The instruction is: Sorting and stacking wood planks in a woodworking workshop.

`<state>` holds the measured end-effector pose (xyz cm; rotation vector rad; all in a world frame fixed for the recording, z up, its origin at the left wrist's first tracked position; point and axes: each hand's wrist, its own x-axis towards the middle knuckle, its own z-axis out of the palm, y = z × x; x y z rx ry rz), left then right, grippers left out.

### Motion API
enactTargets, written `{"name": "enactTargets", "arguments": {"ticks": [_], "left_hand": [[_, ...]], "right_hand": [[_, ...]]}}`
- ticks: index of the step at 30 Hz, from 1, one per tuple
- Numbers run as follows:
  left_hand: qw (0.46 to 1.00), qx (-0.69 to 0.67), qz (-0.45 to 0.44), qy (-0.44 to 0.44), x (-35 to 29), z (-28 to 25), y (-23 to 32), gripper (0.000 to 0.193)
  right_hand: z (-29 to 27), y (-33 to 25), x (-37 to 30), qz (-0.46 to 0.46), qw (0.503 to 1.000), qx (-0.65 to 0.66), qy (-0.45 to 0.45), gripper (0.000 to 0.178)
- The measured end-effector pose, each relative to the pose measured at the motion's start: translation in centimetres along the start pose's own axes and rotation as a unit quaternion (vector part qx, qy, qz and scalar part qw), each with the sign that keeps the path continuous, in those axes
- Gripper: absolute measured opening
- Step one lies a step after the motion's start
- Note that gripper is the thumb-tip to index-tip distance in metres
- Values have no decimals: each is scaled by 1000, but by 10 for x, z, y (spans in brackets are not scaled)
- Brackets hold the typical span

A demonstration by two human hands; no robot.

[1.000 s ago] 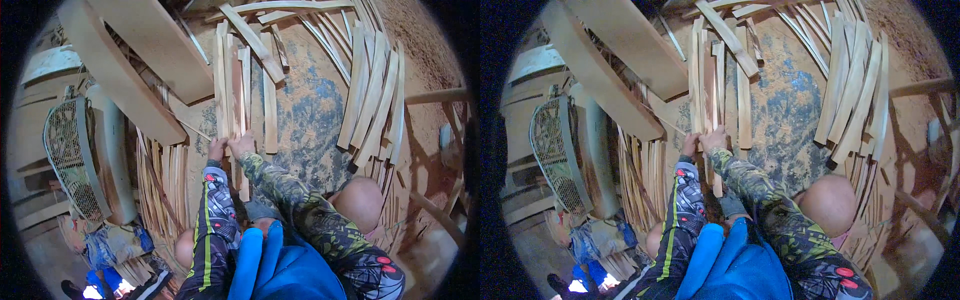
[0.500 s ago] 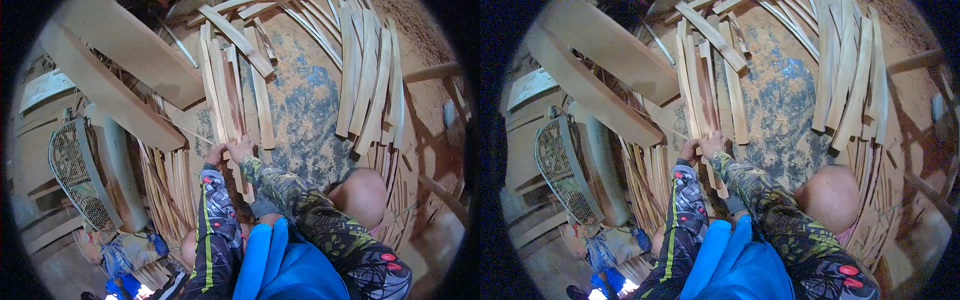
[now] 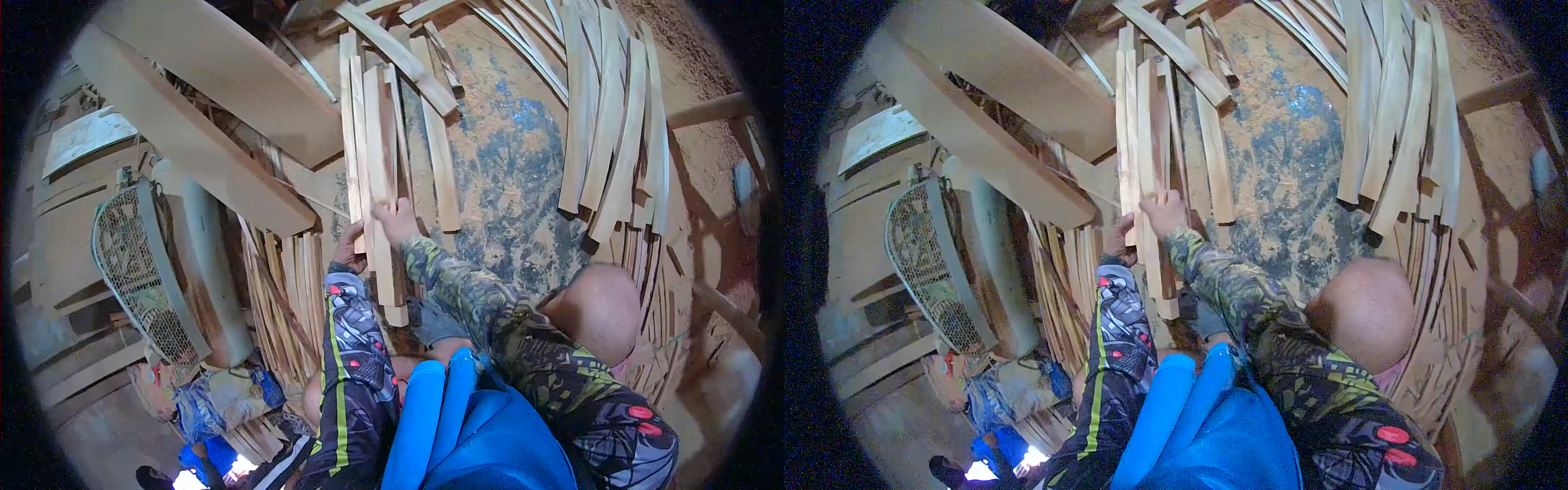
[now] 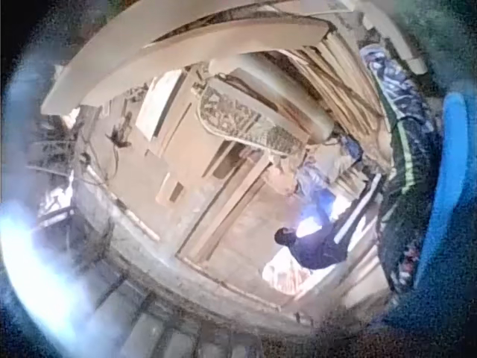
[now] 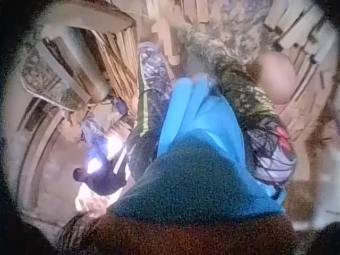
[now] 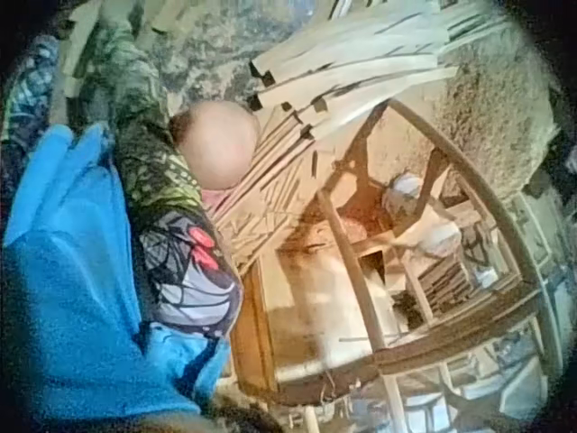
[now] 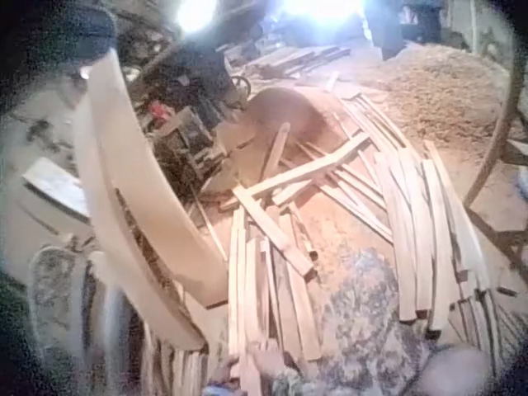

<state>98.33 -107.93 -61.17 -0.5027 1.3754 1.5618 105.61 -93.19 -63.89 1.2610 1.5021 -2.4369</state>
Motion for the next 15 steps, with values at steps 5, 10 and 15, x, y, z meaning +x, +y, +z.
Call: {"name": "enactTargets", "arguments": {"ticks": [5,10,15], "left_hand": [[998,15,51,37,-29,33,-2,39],[994,54,88,29,-53,92,7,32],[975,117,185,43,-60,86,4,42]], "right_hand": [[-13,-40,8,-29,994,100,-12,47],[-48,-72,-2,-65,996,50,-22,46],[-66,-103,-27,-147,971,170,-81,39]]}}
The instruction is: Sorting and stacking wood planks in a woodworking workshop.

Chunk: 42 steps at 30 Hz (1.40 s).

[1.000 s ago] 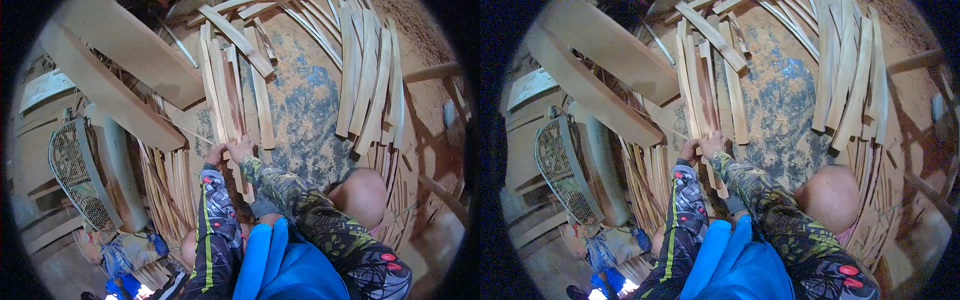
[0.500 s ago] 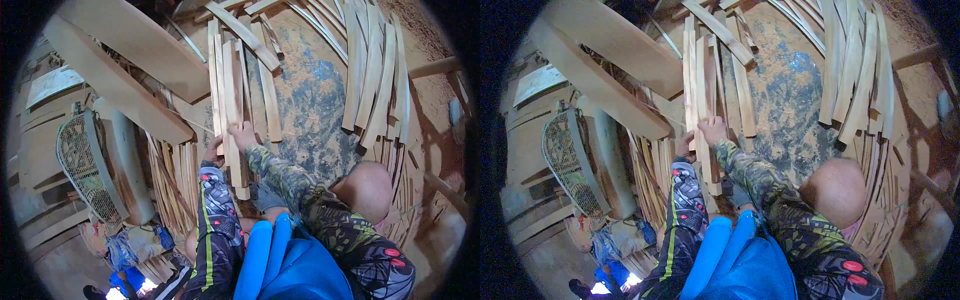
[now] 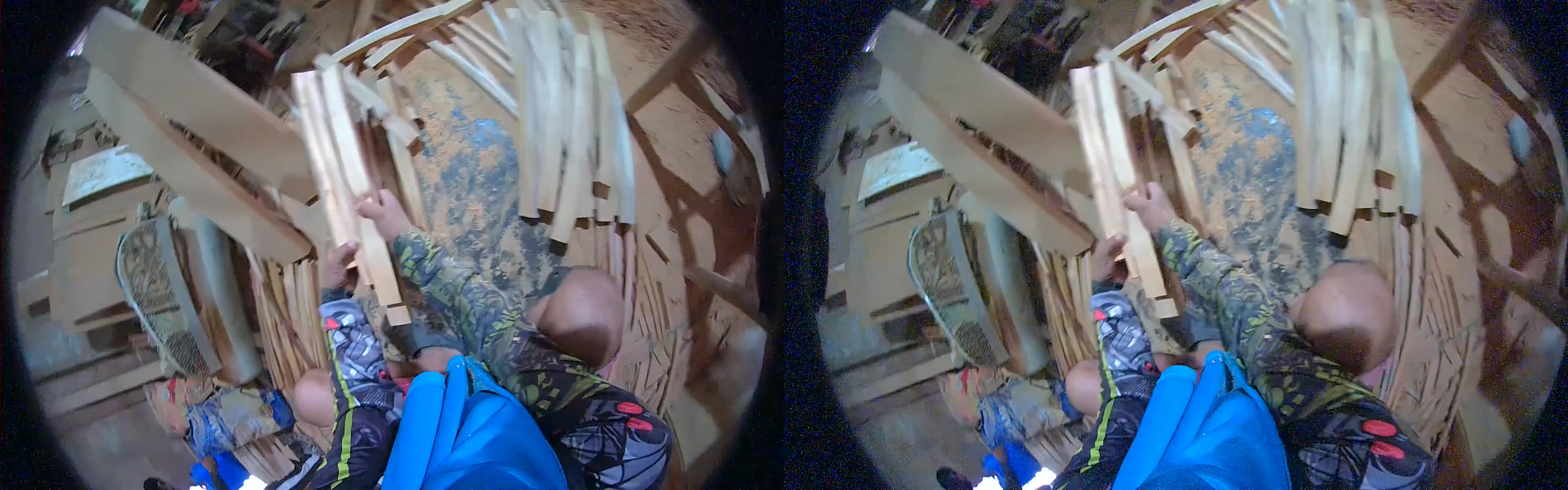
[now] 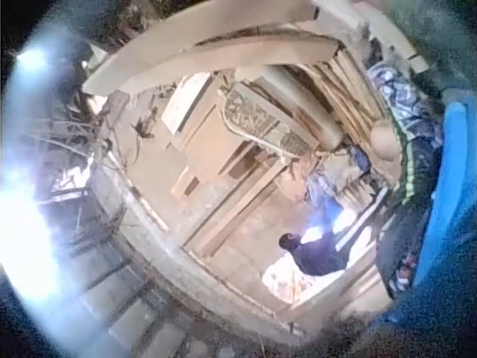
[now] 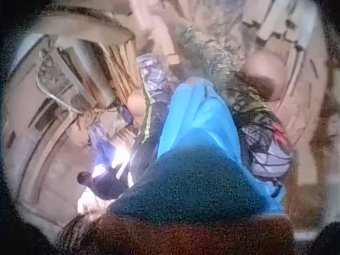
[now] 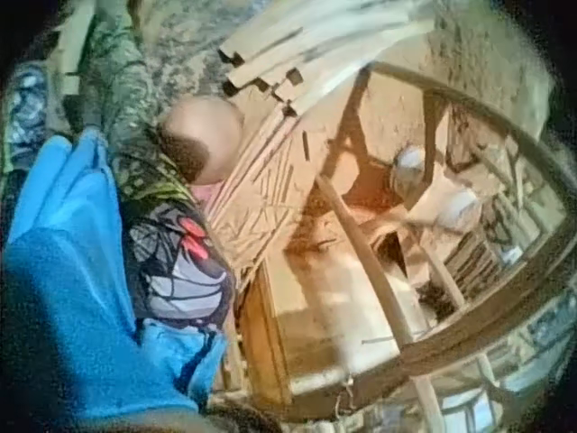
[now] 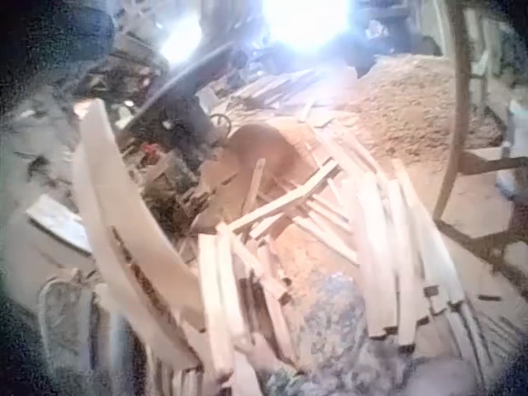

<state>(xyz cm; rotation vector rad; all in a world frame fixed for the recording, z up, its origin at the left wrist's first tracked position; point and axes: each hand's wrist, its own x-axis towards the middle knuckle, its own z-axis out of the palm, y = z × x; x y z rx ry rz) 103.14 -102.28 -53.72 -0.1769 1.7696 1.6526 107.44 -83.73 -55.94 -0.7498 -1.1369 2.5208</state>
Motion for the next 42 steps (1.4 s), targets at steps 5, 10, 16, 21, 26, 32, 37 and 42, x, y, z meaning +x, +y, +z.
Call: {"name": "enactTargets", "arguments": {"ticks": [5,10,16,21,26,32,37,42], "left_hand": [[991,-28,88,-99,7,93,37,45],[974,-66,34,-216,18,208,38,57],[911,173,159,-338,23,356,-45,58],[843,371,227,-318,71,390,-107,81],[817,437,152,-344,31,415,-93,91],[835,473,207,-192,49,402,-116,106],[821,514,164,-189,37,417,-90,119],[806,533,93,-240,32,407,-91,118]], "right_hand": [[-42,-80,18,-59,996,-58,-26,42],[-129,-202,14,-146,974,-153,86,44],[-249,-259,-38,-44,851,-403,334,59],[-257,-234,-23,15,790,-469,395,66],[-300,-202,-1,-94,797,-395,446,47],[-287,-211,27,-136,706,-472,510,54],[-343,-247,11,-10,651,-428,627,73],[-362,-253,28,-43,689,-408,597,74]]}}
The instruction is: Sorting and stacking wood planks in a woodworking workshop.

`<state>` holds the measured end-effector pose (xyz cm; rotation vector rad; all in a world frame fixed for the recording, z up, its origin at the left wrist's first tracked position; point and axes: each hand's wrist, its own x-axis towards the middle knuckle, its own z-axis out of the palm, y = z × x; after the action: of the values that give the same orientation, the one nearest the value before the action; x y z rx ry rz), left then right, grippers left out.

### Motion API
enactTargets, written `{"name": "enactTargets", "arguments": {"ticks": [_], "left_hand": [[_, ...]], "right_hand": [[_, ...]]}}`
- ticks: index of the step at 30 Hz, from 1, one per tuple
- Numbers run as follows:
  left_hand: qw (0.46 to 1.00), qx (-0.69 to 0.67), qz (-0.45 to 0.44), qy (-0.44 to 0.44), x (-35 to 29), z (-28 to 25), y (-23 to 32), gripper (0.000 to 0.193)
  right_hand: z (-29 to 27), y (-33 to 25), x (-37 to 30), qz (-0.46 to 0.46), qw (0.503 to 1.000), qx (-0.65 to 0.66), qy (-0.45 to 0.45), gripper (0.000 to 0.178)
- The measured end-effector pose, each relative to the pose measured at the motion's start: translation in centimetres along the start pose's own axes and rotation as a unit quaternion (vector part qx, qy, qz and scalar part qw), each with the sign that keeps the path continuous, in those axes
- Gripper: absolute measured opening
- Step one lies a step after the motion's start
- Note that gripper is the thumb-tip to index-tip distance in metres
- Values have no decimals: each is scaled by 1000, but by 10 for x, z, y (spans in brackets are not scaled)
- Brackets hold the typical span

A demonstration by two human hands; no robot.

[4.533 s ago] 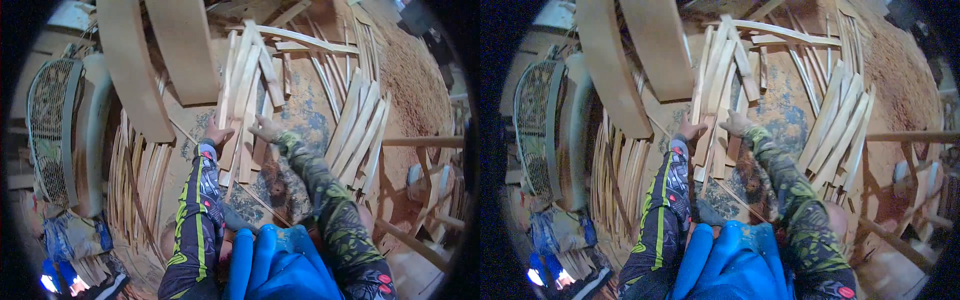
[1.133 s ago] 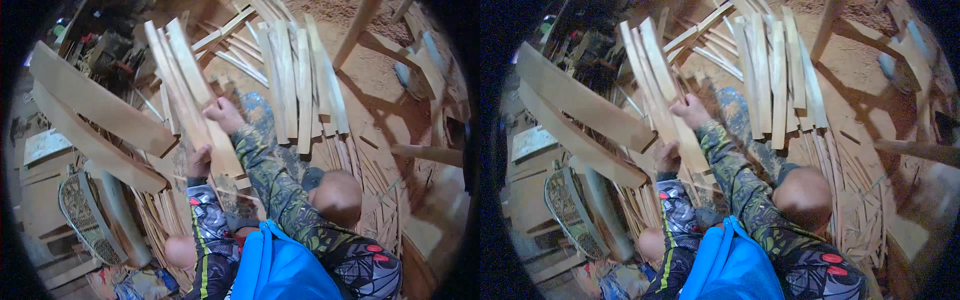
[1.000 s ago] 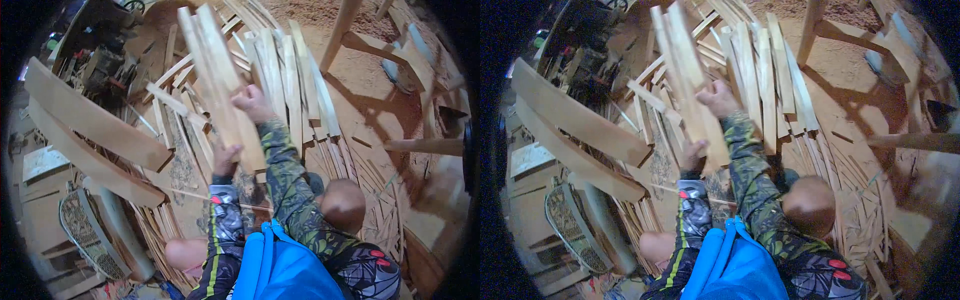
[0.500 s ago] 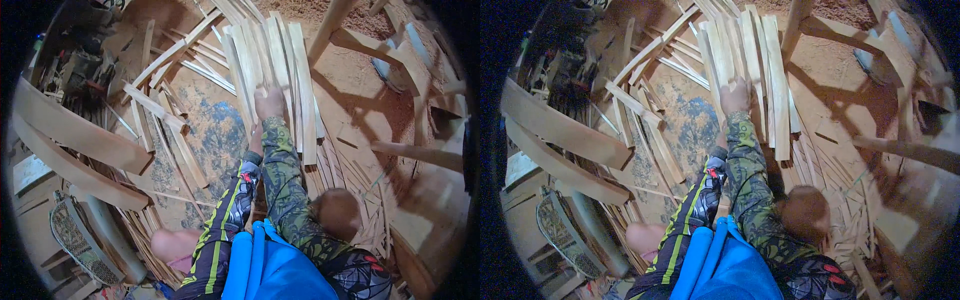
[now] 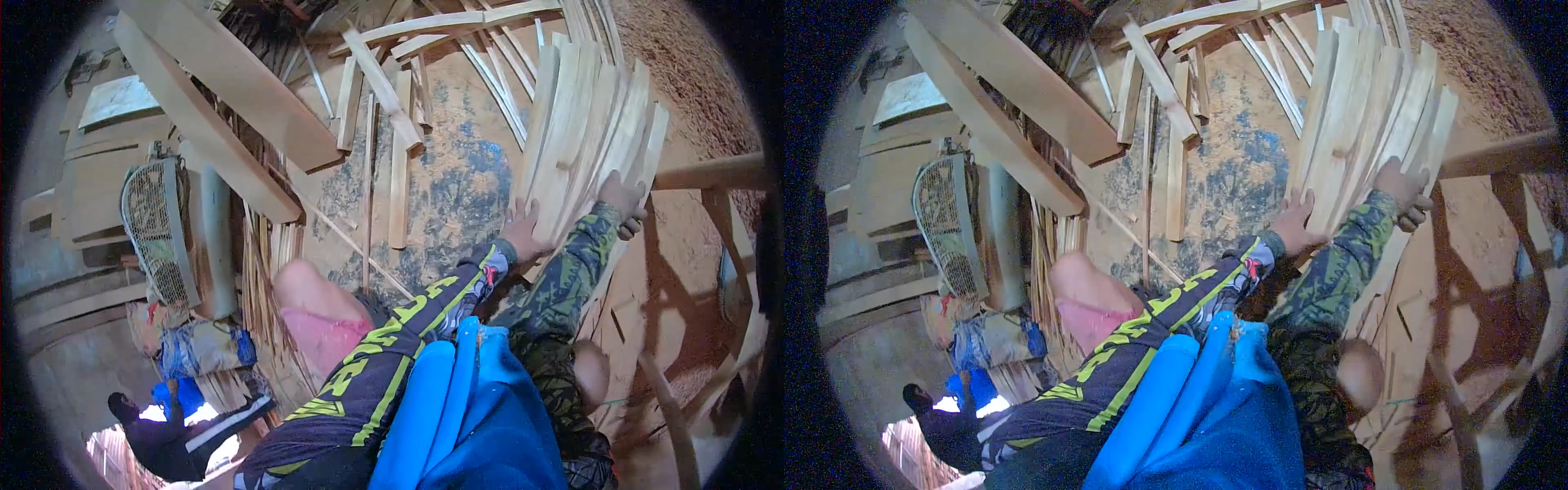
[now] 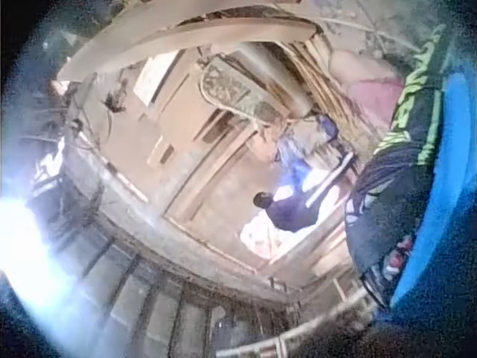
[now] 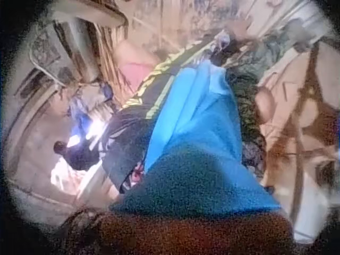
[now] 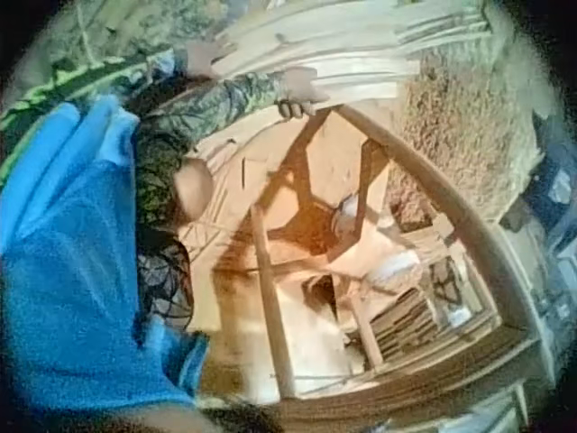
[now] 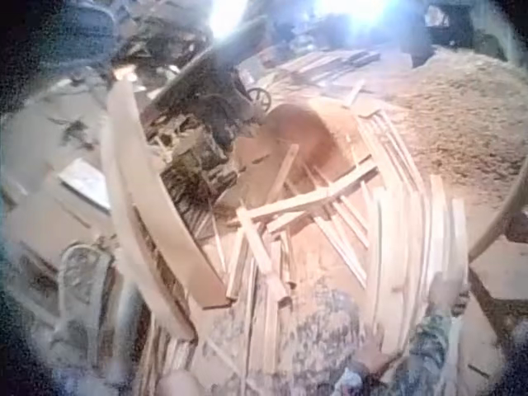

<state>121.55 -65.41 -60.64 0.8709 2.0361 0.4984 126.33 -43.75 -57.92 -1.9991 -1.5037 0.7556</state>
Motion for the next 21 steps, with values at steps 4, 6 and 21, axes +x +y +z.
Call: {"name": "enactTargets", "arguments": {"ticks": [4,6,21], "left_hand": [[1000,17,-8,2,-1,3,-2,106],[1000,22,-1,18,0,3,-1,101],[980,-109,161,-45,16,-118,-54,49]], "right_hand": [[18,-19,2,-9,1000,19,-12,76],[25,-27,-3,-10,999,32,-10,77],[108,-85,-75,-250,964,89,2,55]]}}
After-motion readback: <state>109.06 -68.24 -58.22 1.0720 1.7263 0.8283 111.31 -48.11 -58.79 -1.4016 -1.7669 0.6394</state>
